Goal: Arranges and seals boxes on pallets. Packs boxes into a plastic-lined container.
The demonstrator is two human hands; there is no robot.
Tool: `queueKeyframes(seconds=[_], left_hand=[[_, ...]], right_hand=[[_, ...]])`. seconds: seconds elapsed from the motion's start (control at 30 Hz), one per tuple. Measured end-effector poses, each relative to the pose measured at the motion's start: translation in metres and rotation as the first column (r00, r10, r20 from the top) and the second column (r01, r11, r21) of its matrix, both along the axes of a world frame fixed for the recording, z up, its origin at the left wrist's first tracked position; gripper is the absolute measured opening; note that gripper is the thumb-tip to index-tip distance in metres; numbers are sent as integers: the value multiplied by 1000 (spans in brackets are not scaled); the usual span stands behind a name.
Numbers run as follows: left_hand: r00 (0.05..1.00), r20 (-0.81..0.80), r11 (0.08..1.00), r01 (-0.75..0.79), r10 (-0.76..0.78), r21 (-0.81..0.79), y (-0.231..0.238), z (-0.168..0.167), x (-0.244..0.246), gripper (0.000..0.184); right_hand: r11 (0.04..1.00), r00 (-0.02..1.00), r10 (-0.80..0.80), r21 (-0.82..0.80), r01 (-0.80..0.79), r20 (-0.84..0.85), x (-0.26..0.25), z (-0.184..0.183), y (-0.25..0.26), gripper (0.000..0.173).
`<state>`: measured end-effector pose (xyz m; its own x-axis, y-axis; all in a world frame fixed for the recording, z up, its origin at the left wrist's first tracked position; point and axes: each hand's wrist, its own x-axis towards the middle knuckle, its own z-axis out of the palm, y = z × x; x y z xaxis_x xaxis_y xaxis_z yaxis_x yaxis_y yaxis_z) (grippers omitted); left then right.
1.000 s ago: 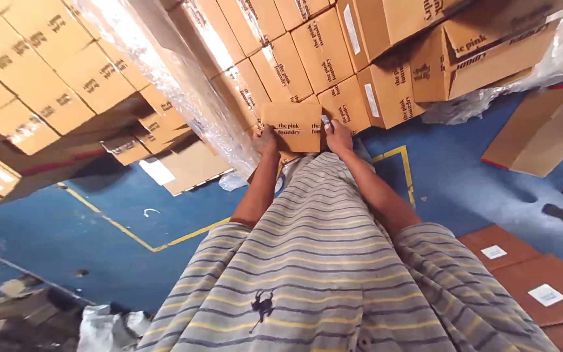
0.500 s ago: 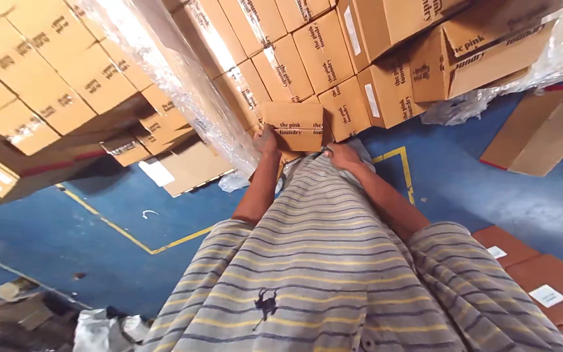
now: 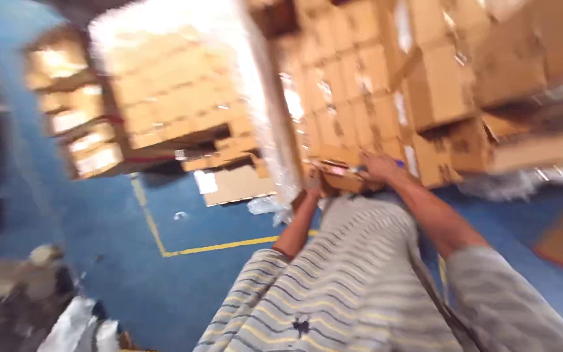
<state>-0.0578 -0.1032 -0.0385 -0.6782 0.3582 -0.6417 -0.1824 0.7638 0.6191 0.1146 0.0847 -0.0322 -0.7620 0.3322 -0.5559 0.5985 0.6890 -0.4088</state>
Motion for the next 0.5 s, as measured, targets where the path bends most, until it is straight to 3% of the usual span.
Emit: queueKeyframes(seconds=[0.07,0.13,0.2,0.3,0.43,0.5], left_hand=[[999,26,989,30,-35,143,-16,5,-6,44],[988,110,967,82,-111,241,-29,-4,-10,65],[977,95,958,163,-190,236,-34,-13,-14,75],[967,54,955,235,-248,181,-29,-25,-16,61],[963,-67,920,269,-260,286,-23,39,5,48],[955,-139,892,296,-263,342,-22,83,25,50]], right_hand=[[994,995,-96,-54,96,-5,-5,14,10,49],[964,961,-265,-52,261,-78,3,4,12,42],[916,905,-401,-50,398,-143,10,-17,7,40],[880,869,-470,-6,475,-155,18,-20,-3,38],[891,820,-396,44,453,-413,59,35,-5,38],[899,737,-286,94,427,-613,97,67,-5,36]])
